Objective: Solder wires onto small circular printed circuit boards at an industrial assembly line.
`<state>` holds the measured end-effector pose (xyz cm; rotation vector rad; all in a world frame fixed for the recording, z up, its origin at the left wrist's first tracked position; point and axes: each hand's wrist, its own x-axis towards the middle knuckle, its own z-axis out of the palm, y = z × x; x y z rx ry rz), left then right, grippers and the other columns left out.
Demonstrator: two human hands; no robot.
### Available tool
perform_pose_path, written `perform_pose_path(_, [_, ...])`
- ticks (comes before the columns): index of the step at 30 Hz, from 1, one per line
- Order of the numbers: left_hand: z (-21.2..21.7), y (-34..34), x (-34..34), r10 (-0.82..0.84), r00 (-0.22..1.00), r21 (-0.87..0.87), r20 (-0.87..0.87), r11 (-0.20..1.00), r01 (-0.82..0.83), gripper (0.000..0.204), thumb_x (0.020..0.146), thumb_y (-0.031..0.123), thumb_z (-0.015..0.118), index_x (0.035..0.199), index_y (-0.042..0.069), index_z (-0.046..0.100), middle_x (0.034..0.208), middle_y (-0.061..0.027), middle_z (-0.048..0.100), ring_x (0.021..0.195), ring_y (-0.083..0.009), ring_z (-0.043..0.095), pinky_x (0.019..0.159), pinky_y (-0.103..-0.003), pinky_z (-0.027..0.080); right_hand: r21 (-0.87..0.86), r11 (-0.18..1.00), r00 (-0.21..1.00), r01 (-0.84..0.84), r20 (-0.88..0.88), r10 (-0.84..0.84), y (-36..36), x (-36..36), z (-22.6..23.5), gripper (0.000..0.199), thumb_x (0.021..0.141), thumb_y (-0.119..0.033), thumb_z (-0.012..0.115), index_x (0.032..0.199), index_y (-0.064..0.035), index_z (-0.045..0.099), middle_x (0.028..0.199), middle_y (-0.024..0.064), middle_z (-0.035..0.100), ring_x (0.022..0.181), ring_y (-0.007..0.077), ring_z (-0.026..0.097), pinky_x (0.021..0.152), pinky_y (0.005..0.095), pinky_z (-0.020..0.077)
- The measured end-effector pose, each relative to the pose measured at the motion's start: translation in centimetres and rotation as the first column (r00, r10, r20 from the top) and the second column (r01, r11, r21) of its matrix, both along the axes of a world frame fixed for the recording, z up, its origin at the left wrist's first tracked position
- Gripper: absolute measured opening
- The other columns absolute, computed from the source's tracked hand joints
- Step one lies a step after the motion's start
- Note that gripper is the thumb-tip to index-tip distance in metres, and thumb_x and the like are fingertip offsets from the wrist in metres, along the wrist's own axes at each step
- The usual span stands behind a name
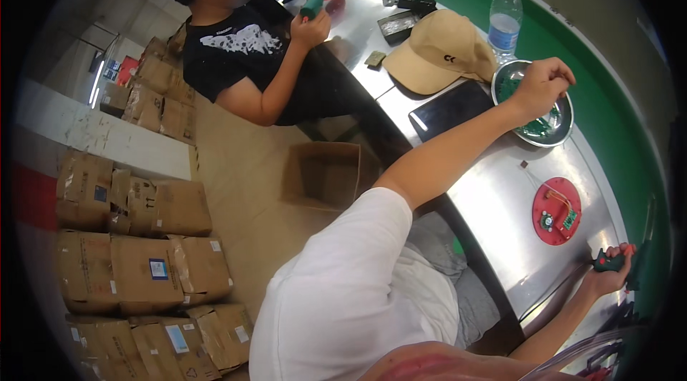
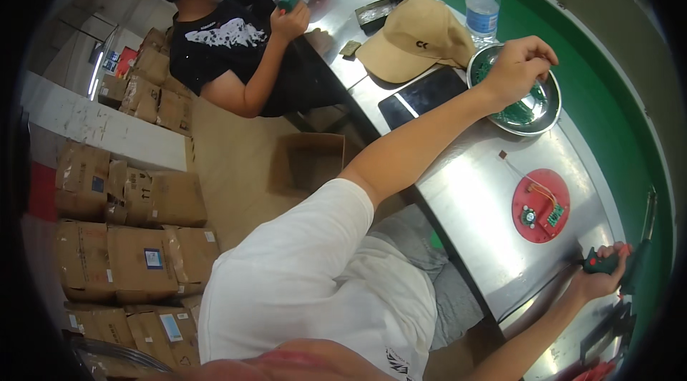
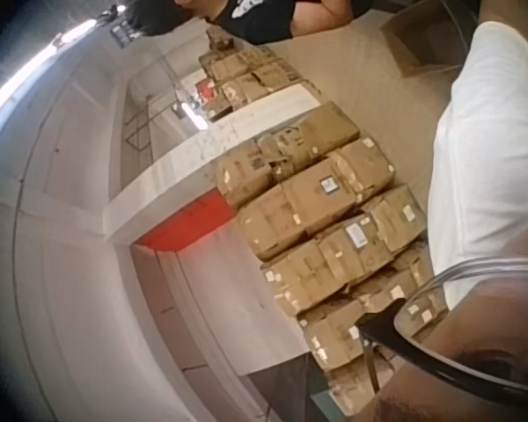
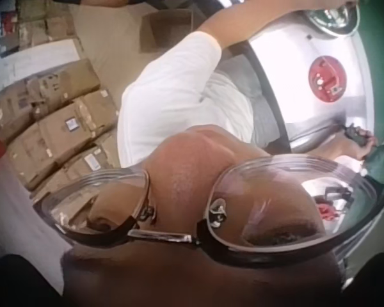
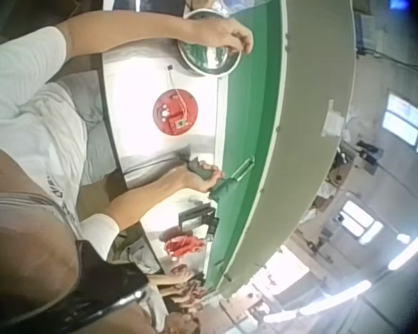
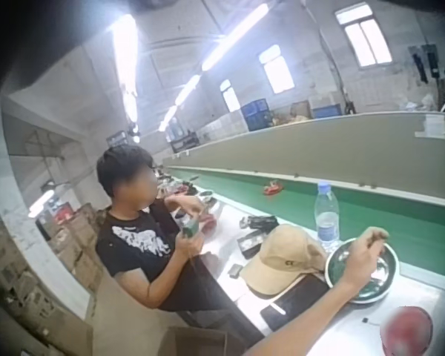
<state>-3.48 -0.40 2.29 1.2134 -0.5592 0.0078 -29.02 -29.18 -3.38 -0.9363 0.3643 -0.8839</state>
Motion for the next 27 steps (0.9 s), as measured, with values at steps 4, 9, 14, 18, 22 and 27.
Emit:
perform_pose_path(4, [-0.4, -0.3, -0.3, -0.059, 0.998, 0.056, -0.004, 0.997, 0.059, 0.011, 0.084, -0.003, 0.056, 0.090, -0.004, 0.065, 0.078, -0.0052, 0.063, 0.066, -0.0095, 0.057, 0.062, -0.023, 0.048, -0.022, 0.999, 0.998, 0.044, -0.051, -0.045, 0.6, -0.1, 0.5, 0.016, 0.098, -0.011, 0.053, 0.110, -0.0016, 0.058, 0.089, 0.0062, 0.059, 0.065, 0.0117, 0.047, 0.060, 0.0247, 0.0391])
perform_pose_path(9, [-0.7, -0.7, -0.4, 0.012, 0.999, 0.075, 0.038, 0.997, -0.014, 0.010, 0.083, 0.002, 0.061, 0.084, -0.005, 0.068, 0.069, -0.0064, 0.065, 0.061, -0.0088, 0.058, 0.057, -0.024, 0.047, -0.087, 0.994, 0.994, 0.073, -0.071, -0.079, 1.0, 0.0, 0.7, 0.017, 0.098, -0.010, 0.054, 0.110, -0.0004, 0.059, 0.089, 0.0067, 0.059, 0.065, 0.0119, 0.047, 0.060, 0.0251, 0.0391])
perform_pose_path(14, [-0.9, -1.0, -0.5, 0.028, 0.999, 0.084, 0.038, 0.996, -0.031, 0.013, 0.081, 0.006, 0.065, 0.079, -0.006, 0.071, 0.066, -0.0099, 0.068, 0.059, -0.0098, 0.061, 0.055, -0.025, 0.047, -0.134, 0.989, 0.995, 0.065, -0.060, -0.073, 1.4, 0.1, 0.8, 0.018, 0.097, -0.010, 0.055, 0.110, 0.0010, 0.059, 0.090, 0.0074, 0.060, 0.065, 0.0124, 0.047, 0.060, 0.0261, 0.0398])
perform_pose_path(18, [-0.8, -1.0, -1.0, 0.028, 0.997, 0.125, 0.077, 0.991, -0.038, 0.013, 0.080, 0.007, 0.068, 0.080, -0.006, 0.071, 0.069, -0.0104, 0.069, 0.061, -0.0113, 0.063, 0.057, -0.027, 0.049, -0.168, 0.982, 0.991, 0.093, -0.080, -0.107, 2.1, 0.1, 1.4, 0.016, 0.095, -0.008, 0.057, 0.107, 0.0014, 0.060, 0.090, 0.0079, 0.061, 0.065, 0.0128, 0.048, 0.059, 0.0270, 0.0409])
perform_pose_path(22, [-0.6, -0.7, -1.7, -0.050, 0.978, 0.273, 0.202, 0.962, -0.007, 0.014, 0.081, 0.009, 0.069, 0.084, -0.004, 0.072, 0.076, -0.0136, 0.072, 0.064, -0.0171, 0.067, 0.064, -0.029, 0.054, -0.258, 0.960, 0.986, 0.112, -0.095, -0.140, 3.5, 0.4, 2.1, 0.009, 0.095, -0.006, 0.057, 0.102, -0.0002, 0.059, 0.085, 0.0060, 0.059, 0.062, 0.0120, 0.051, 0.059, 0.0256, 0.0423])
perform_pose_path(27, [-0.2, -0.3, -2.7, -0.204, 0.932, 0.429, 0.298, 0.901, 0.060, 0.015, 0.082, 0.010, 0.068, 0.088, -0.002, 0.073, 0.076, -0.0143, 0.073, 0.069, -0.0200, 0.071, 0.071, -0.031, 0.056, -0.570, 0.803, 0.947, 0.177, -0.122, -0.295, 5.0, 0.6, 2.7, 0.008, 0.094, -0.005, 0.059, 0.099, 0.0003, 0.061, 0.082, 0.0069, 0.061, 0.056, 0.0113, 0.052, 0.052, 0.0248, 0.0432])
